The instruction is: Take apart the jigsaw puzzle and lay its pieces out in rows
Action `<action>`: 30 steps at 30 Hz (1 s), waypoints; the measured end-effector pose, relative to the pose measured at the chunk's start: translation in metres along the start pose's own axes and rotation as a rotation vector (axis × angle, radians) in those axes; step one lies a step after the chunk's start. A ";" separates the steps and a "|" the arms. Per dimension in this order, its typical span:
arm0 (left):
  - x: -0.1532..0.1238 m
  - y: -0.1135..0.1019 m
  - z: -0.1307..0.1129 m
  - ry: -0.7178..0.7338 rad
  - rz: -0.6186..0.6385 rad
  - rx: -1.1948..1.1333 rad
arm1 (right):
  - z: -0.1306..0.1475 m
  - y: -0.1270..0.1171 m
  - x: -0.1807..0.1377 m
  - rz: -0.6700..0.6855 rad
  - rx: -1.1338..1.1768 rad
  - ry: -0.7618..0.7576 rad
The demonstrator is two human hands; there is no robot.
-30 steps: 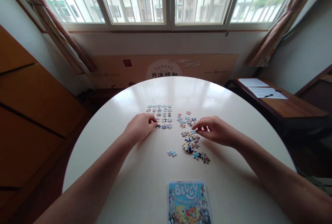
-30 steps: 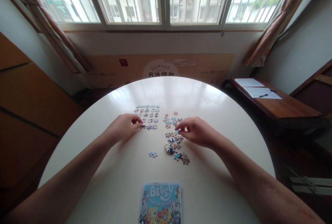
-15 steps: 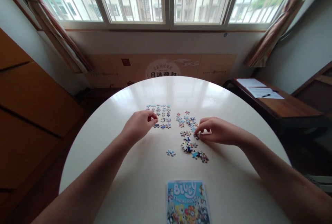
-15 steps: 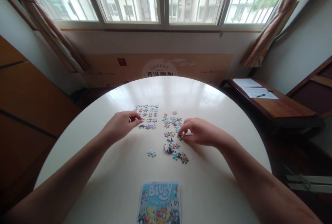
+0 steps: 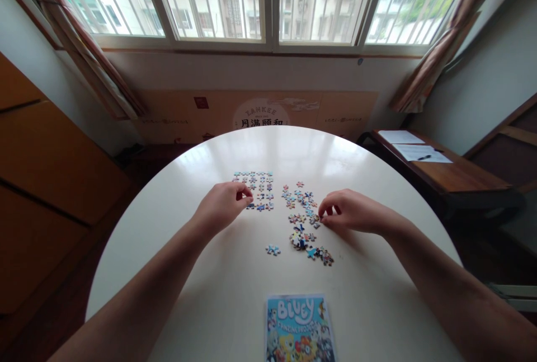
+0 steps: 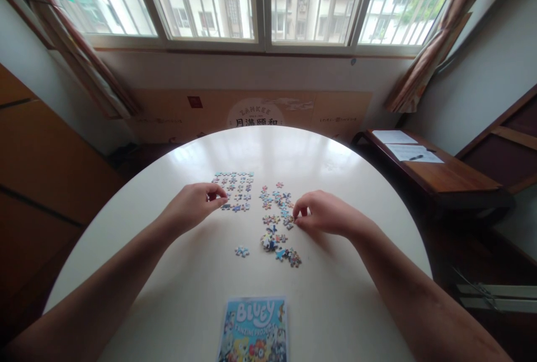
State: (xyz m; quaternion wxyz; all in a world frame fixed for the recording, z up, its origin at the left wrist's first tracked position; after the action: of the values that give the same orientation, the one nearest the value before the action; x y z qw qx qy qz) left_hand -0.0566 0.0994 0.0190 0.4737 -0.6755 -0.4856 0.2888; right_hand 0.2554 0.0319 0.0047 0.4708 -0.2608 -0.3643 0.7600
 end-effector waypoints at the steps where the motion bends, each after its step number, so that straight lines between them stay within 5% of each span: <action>1: 0.000 0.000 0.000 0.000 0.002 0.001 | -0.001 -0.001 0.000 -0.006 -0.007 0.022; 6: -0.002 -0.002 -0.002 -0.010 -0.005 -0.009 | -0.010 -0.006 -0.002 -0.082 -0.102 0.118; 10: -0.002 -0.002 -0.002 -0.007 -0.007 -0.005 | -0.004 -0.002 0.001 -0.128 -0.050 -0.042; 16: -0.001 -0.002 -0.002 0.002 -0.026 -0.003 | 0.009 0.008 0.002 -0.004 -0.013 -0.212; 23: -0.002 -0.003 -0.005 0.038 -0.035 -0.008 | 0.012 0.002 -0.003 0.127 -0.045 -0.109; 30: -0.004 0.000 -0.008 0.230 0.018 -0.040 | 0.012 -0.001 -0.010 0.199 -0.044 -0.040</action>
State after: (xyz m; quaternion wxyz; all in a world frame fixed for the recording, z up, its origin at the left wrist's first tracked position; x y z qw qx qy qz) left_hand -0.0514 0.0926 0.0213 0.5103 -0.7178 -0.4276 0.2037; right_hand 0.2515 0.0200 0.0129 0.3799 -0.2906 -0.3626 0.7999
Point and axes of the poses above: each hand's wrist, its own x-axis towards the middle knuckle, its own y-axis out of the palm, z = x × y, the point moved 1 cm from there along x, towards the middle knuckle, and after that the axes turned 3 degrees about x, right-handed, at the moved point
